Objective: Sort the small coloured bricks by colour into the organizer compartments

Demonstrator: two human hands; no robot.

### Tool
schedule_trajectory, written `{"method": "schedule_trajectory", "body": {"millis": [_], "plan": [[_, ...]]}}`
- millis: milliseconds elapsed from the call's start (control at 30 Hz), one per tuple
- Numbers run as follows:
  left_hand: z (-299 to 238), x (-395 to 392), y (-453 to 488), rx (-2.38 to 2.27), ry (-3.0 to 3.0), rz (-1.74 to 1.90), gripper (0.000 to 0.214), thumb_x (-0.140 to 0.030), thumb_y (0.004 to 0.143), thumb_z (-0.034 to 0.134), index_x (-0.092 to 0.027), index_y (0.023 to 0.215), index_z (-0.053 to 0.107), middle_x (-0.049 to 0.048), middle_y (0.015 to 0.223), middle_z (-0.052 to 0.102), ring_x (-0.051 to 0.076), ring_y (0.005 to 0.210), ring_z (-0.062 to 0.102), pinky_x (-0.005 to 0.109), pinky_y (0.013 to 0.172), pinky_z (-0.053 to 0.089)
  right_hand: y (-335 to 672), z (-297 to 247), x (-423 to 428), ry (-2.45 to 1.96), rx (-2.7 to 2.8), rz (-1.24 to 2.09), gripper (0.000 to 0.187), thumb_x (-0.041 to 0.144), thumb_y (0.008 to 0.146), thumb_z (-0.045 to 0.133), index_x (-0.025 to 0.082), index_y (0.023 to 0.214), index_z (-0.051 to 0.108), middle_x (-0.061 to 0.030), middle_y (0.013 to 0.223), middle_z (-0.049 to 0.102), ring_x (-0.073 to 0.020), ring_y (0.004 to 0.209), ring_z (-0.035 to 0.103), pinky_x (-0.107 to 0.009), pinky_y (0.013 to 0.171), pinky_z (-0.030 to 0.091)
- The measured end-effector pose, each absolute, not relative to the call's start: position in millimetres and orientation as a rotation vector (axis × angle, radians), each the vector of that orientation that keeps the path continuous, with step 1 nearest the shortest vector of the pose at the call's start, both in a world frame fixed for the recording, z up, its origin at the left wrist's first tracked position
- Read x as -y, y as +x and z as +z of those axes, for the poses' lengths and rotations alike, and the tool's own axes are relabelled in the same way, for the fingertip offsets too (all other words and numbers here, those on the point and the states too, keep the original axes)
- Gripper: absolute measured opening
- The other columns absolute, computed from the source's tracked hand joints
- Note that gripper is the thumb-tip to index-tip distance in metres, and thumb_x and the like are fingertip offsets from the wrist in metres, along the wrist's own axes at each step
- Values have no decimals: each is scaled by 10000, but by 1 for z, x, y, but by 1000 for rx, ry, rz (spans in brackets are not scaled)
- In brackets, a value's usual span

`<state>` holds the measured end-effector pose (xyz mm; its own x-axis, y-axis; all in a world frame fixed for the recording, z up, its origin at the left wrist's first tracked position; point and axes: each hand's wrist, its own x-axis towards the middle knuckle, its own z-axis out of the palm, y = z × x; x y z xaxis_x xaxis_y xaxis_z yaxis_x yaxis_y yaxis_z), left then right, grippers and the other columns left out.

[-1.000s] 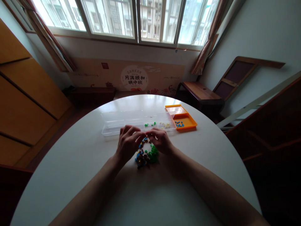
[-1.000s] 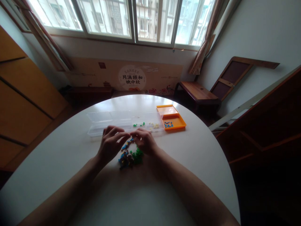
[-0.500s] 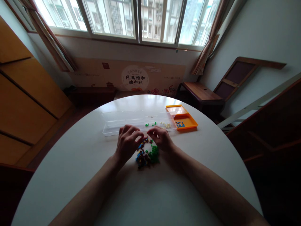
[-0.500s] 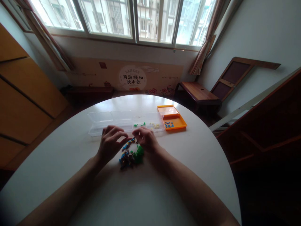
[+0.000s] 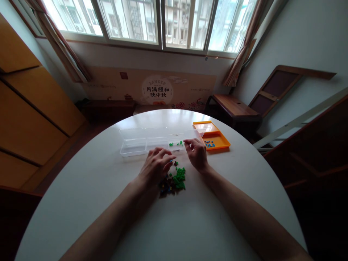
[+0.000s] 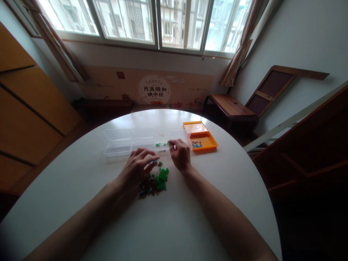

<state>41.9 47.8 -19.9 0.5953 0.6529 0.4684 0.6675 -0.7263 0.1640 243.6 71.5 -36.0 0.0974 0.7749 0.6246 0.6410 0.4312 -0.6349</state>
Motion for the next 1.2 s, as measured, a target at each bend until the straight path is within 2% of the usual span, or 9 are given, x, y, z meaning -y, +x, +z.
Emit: {"method": "schedule_trajectory", "body": {"millis": [100, 233, 500, 667, 833, 967, 1067, 1200], "plan": [[-22, -46, 46, 1132, -2841, -701, 281, -210, 886, 555, -309, 1134, 645, 49, 1168, 626, 256, 1097, 478, 410, 895, 372, 243, -35, -65, -1257, 1671, 135, 162, 201, 865, 546, 186, 889, 705, -22, 774, 656, -134, 606, 532, -261, 646, 447], [-22, -44, 48, 1100, -2903, -635, 267, -196, 850, 592, -327, 1069, 669, 42, 1196, 615, 275, 1130, 465, 428, 927, 361, 243, -34, -59, -1206, 1748, 99, 162, 178, 865, 544, 189, 880, 705, -19, 763, 650, -131, 620, 539, -249, 650, 444], [-19, -46, 51, 1140, -2916, -726, 118, -178, 835, 620, -264, 840, 702, 33, 1090, 663, 247, 1077, 509, 416, 904, 376, 247, -37, -59, -1201, 1733, 132, 165, 165, 853, 545, 193, 888, 704, -14, 759, 640, -130, 630, 547, -242, 654, 455], [-16, -47, 50, 1241, -2938, -803, 59, -187, 804, 673, -244, 801, 691, 19, 1020, 687, 240, 1030, 536, 415, 881, 378, 244, -37, -58, -1172, 1736, 157, 166, 164, 853, 542, 198, 883, 702, -14, 761, 636, -129, 633, 549, -242, 653, 460], [-12, -51, 48, 1382, -2977, -1186, 13, -222, 785, 693, -232, 781, 700, 23, 941, 692, 207, 959, 576, 389, 881, 437, 241, -34, -53, -1096, 1775, 166, 155, 181, 854, 543, 206, 900, 689, -12, 776, 642, -121, 624, 547, -246, 659, 474], [-7, -54, 46, 1586, -2994, -1597, 131, -326, 811, 661, -210, 814, 720, 42, 899, 686, 178, 860, 630, 326, 783, 508, 237, -29, -47, -972, 1868, 121, 130, 217, 838, 575, 220, 920, 676, -10, 800, 661, -124, 642, 560, -260, 688, 489], [-6, -55, 46, 1677, -2979, -1734, 219, -399, 810, 655, -193, 805, 726, 48, 875, 686, 164, 794, 645, 288, 705, 520, 234, -28, -43, -900, 1916, 96, 119, 291, 864, 588, 220, 908, 672, -22, 834, 673, -124, 659, 572, -259, 682, 489], [-6, -55, 48, 1680, -3003, -1768, 254, -432, 798, 662, -187, 781, 729, 44, 830, 682, 153, 756, 641, 267, 683, 520, 231, -28, -43, -868, 1932, 62, 168, 314, 914, 553, 212, 850, 671, -25, 791, 661, -119, 671, 577, -243, 666, 475]]}}
